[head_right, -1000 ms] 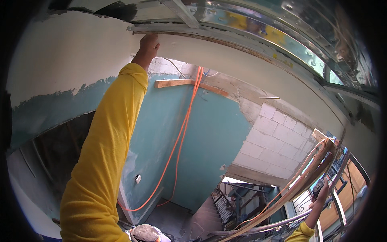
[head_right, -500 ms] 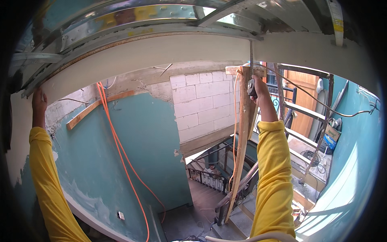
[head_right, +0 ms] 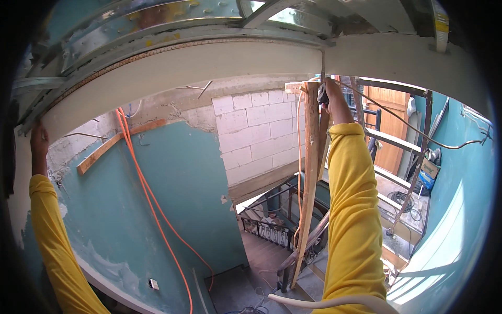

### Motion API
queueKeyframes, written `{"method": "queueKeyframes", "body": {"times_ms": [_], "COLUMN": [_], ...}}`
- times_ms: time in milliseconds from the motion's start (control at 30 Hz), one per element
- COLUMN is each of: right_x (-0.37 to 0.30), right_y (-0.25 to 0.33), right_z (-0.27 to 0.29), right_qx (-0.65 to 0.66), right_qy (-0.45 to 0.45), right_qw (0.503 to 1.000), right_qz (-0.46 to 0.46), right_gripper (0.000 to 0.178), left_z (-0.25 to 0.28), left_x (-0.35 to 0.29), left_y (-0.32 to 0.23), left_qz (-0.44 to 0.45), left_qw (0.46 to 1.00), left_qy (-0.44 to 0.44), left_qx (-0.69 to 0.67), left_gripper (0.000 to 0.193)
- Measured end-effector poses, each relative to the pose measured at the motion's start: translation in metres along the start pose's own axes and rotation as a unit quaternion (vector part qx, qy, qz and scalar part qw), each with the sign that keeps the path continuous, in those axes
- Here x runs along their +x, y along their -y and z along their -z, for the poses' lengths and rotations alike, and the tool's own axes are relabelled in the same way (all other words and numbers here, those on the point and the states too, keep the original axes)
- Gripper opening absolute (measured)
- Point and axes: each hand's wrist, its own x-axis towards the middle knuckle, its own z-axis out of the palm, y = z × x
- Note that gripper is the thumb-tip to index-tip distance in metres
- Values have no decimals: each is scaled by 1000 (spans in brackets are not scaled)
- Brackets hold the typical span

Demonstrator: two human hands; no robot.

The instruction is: The person hammers nails into a drywall sheet attached to a ceiling framework and then measures the installed section with a tape measure. The person uses a hammer and tape measure to secure and verify the drywall placement.

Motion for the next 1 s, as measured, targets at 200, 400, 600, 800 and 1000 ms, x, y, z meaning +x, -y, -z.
{"method": "queueKeyframes", "body": {"times_ms": [200, 400, 600, 800, 1000], "right_x": [22, 29, 33, 40, 38], "right_y": [11, 16, 16, 19, 20], "right_z": [-7, -13, -12, -11, -13], "right_qx": [-4, 0, 29, 34, 24], "right_qy": [-7, -23, -17, -17, -16], "right_qw": [1000, 1000, 999, 998, 999], "right_qz": [10, 14, 36, 44, 35], "right_gripper": [36, 35, 35, 35, 33], "left_z": [15, 21, 26, 24, 32], "left_x": [2, 3, 8, 4, 1], "left_y": [-12, -4, 0, -5, -5], "left_qz": [-93, -120, -133, -90, -103], "left_qw": [974, 972, 969, 975, 973], "left_qy": [-8, 3, -5, 26, 32], "left_qx": [208, 203, 210, 204, 203], "left_gripper": [38, 36, 36, 36, 35]}}
